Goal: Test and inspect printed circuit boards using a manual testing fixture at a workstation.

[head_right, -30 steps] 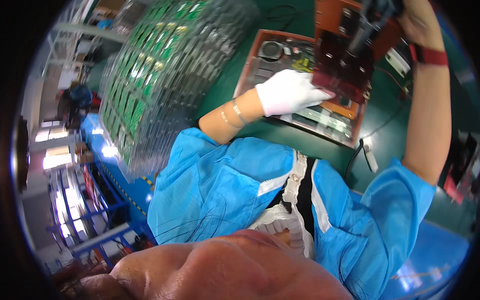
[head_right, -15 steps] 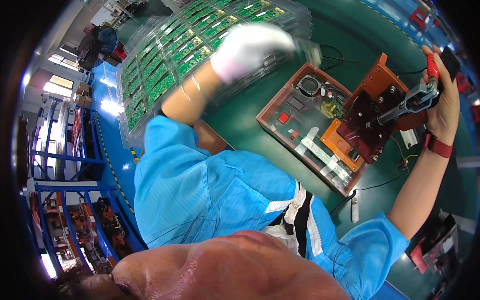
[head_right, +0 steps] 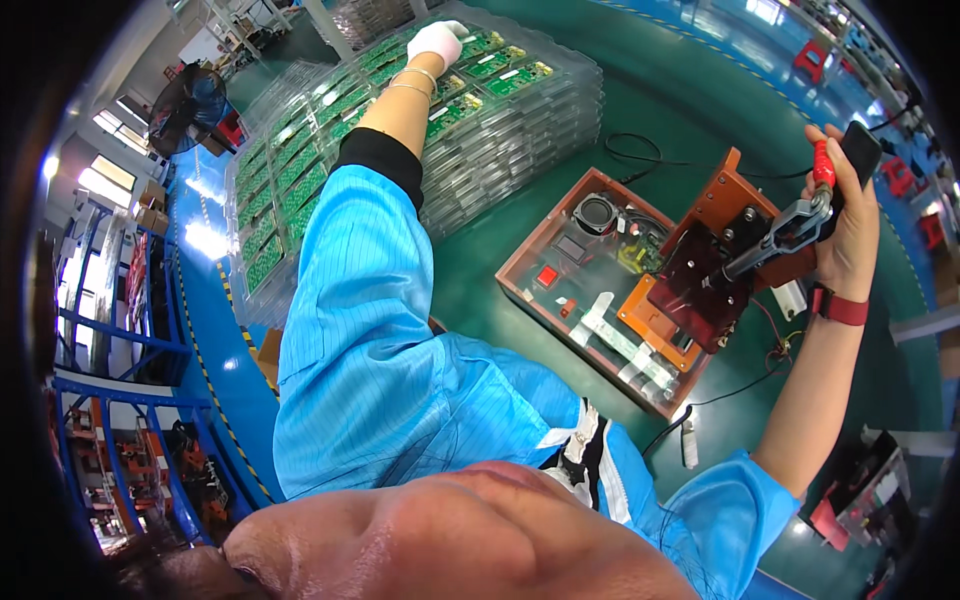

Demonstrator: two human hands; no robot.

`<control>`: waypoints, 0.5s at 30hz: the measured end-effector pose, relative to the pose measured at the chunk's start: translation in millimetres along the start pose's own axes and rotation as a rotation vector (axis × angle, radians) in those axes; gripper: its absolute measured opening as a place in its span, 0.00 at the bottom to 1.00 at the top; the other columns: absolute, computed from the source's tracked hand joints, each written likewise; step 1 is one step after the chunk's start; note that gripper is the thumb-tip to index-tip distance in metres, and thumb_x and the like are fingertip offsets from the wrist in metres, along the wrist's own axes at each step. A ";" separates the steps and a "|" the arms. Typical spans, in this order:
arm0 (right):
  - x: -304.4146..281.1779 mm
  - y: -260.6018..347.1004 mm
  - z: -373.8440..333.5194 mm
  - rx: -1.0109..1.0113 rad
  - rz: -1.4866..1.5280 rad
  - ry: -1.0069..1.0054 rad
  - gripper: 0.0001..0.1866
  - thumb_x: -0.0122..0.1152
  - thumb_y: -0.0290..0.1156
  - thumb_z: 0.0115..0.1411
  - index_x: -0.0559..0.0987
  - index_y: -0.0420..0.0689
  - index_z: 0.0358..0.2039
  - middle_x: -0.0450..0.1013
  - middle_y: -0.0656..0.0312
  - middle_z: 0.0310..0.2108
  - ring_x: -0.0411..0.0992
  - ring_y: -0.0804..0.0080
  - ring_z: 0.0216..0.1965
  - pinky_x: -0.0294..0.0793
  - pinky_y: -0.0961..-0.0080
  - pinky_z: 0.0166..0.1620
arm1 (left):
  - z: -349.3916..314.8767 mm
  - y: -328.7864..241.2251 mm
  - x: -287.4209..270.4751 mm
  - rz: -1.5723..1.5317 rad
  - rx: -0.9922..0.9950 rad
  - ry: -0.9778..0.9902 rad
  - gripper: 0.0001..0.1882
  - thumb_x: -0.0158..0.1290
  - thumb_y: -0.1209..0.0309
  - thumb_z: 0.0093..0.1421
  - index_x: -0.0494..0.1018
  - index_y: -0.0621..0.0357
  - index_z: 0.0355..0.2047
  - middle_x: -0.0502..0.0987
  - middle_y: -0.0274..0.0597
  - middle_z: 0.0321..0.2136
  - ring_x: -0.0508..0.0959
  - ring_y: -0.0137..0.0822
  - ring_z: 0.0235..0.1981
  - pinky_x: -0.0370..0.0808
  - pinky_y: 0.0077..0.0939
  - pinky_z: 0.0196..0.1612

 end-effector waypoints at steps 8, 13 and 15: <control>-5.2 -4.1 4.5 -0.010 0.022 0.041 0.25 0.62 0.36 0.70 0.71 0.35 0.62 0.76 0.53 0.56 0.68 0.84 0.29 0.71 0.85 0.34 | 29.3 98.3 -41.4 0.251 0.296 0.076 0.18 0.53 0.69 0.59 0.84 0.45 0.48 0.85 0.46 0.46 0.84 0.47 0.48 0.79 0.38 0.55; -6.9 -6.4 6.6 0.013 0.047 0.071 0.25 0.64 0.35 0.69 0.71 0.34 0.61 0.77 0.51 0.56 0.70 0.84 0.31 0.73 0.86 0.35 | -32.0 184.0 -50.7 0.422 0.174 0.576 0.27 0.57 0.69 0.52 0.80 0.48 0.56 0.80 0.46 0.55 0.81 0.50 0.54 0.78 0.41 0.59; -8.6 -7.0 6.5 0.013 0.054 0.053 0.26 0.64 0.35 0.69 0.71 0.34 0.61 0.77 0.52 0.56 0.69 0.83 0.31 0.72 0.85 0.35 | -49.2 193.2 -52.8 0.289 0.041 0.571 0.30 0.58 0.71 0.53 0.78 0.47 0.59 0.78 0.47 0.58 0.78 0.51 0.57 0.76 0.42 0.61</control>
Point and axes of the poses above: each hand's wrist, its own z-axis towards the middle knuckle, its own x-axis out of the palm, y = z × x, the point moved 6 cm from there along z, towards the middle knuckle
